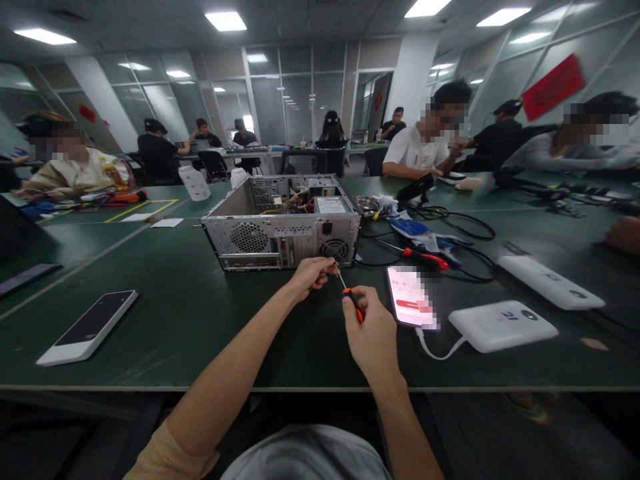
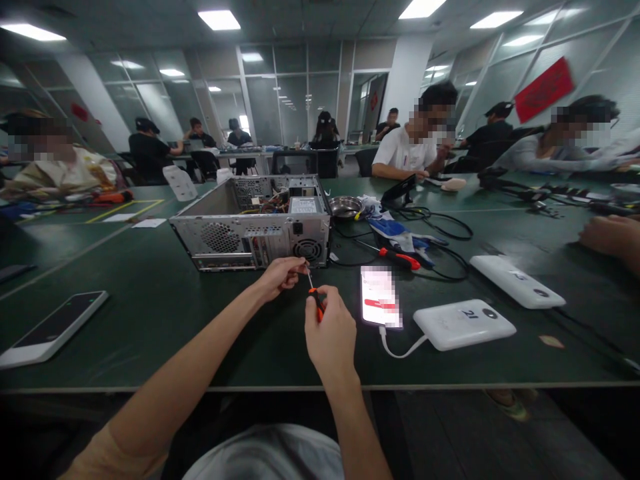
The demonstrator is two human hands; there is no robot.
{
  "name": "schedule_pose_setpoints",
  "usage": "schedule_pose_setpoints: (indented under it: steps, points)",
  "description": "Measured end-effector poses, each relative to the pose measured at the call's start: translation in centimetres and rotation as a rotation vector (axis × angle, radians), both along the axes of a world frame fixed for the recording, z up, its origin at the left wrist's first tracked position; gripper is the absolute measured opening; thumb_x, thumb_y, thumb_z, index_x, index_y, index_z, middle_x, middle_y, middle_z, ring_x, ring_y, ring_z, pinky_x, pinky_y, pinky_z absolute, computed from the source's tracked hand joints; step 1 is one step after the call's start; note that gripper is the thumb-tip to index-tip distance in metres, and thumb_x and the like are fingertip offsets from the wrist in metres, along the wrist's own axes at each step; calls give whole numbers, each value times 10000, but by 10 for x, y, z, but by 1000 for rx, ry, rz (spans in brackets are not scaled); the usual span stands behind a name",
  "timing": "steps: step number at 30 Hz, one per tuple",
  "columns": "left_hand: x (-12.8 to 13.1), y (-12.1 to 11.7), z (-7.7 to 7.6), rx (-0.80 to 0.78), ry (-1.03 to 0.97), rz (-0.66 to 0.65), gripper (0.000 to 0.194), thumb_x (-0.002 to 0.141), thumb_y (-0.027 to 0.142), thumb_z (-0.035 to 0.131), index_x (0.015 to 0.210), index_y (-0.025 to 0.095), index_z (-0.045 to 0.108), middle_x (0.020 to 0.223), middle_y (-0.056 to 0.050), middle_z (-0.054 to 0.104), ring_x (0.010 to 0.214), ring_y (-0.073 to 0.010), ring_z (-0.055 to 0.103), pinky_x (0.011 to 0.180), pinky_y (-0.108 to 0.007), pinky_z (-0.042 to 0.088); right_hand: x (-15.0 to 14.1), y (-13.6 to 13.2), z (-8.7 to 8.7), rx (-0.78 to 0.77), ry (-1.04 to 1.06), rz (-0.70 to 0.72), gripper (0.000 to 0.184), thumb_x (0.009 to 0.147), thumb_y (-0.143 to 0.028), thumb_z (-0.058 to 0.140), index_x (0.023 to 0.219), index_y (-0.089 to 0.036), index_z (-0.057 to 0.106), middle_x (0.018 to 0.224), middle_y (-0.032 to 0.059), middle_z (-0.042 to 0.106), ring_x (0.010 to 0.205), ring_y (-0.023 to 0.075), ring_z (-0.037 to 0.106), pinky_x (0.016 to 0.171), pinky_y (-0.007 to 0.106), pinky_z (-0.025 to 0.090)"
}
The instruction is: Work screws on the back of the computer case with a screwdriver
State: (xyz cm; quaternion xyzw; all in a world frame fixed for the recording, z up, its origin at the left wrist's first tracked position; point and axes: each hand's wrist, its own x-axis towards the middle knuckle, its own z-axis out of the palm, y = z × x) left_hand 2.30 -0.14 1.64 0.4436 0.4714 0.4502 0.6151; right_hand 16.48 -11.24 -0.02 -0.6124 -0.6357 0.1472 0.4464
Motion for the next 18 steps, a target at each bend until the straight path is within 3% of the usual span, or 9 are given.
schedule_pose_setpoints:
  steps: [7, 13, 18]
  points:
    - [17, -1, -11, 126, 306, 75, 215, 939, 275, 593, 844, 124, 712, 686, -34, 708, 368, -44, 356, 406, -201, 265, -3, -2, 4, -65, -79, 21, 242, 858, -314, 552, 1086, -235, 571, 848, 12, 655, 749, 201, 625, 687, 305, 396]
    - [17, -4, -14, 313, 551, 60, 238, 917, 285, 605, 981, 139, 780, 601, -22, 690, 589, -152, 636, 613, -238, 437, -3, 1, -1, -90, -136, -8, 265, 855, -257, 529, 1116, -232, 570, 895, 33, 680, 788, 214, 647, 685, 301, 387]
    - [16, -10, -12, 354, 767, -2, 343, 932, 353, 567, 1143, 165, 761, 558, -8, 661, 634, -197, 669, 625, -261, 439, -5, 2, 1, -99, -125, -28, 210, 891, -274, 511, 1087, -225, 566, 845, 38, 679, 796, 228, 655, 678, 301, 368]
